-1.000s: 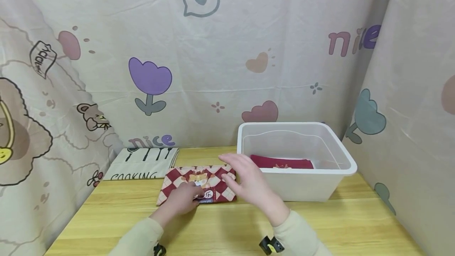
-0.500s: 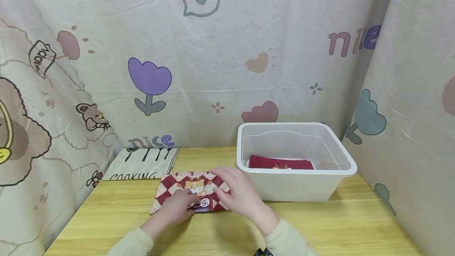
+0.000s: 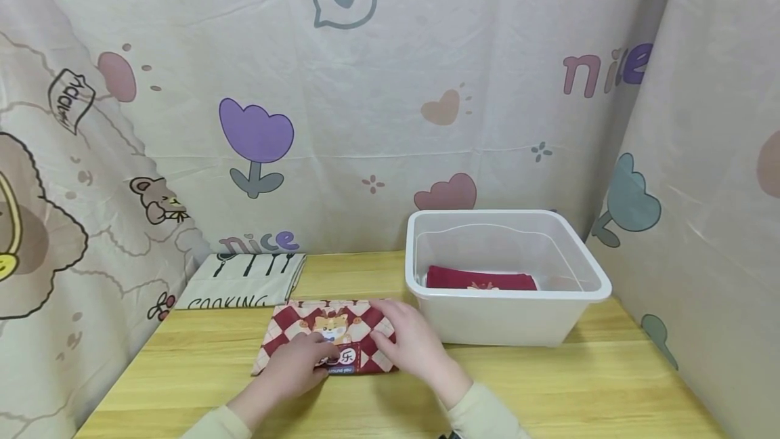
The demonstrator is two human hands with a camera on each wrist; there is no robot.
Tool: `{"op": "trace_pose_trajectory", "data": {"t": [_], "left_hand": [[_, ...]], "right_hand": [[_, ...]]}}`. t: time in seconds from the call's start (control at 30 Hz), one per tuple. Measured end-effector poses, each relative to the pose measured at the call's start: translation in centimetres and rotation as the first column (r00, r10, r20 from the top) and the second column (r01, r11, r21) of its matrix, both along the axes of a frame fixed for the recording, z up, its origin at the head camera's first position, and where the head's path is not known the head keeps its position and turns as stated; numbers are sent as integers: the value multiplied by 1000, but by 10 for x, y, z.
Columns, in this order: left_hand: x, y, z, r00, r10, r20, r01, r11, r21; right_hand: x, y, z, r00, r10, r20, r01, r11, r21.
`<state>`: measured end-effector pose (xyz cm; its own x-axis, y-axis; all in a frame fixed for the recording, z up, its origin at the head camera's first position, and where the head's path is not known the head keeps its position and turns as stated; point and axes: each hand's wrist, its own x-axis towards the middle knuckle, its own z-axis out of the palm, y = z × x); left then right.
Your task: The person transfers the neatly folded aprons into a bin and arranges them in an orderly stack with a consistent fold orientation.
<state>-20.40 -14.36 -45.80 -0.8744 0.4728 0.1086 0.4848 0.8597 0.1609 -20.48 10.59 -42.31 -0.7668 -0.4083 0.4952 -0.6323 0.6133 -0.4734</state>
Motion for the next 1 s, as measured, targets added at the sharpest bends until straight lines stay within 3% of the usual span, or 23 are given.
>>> {"op": "trace_pose_trajectory", "data": {"t": [0.1,0.2,0.37,0.5,0.7,1.0], "left_hand": [[-2,-6,-4,999,-7,-52,10,999,49],[-4,-14,-5,997,15,-76,-2,988,157],[-7,-25,2,991,112,-71,-83,940,330],[-9,-37,8,982,186,-44,-154,906,396],[-14,-58,17,963,262,65,-263,851,455],[-16,-86,24,899,324,294,-433,751,498]], "right_hand": [[0,1,-4,1000,-17,15,16,1000,7],[-1,2,-7,999,-29,16,29,1000,8],[-3,2,-11,998,-51,32,51,999,0],[-3,1,-15,996,-70,57,70,998,1],[-1,-1,-18,989,-90,120,92,996,-15],[0,-4,-27,972,-132,195,136,991,-8]]}}
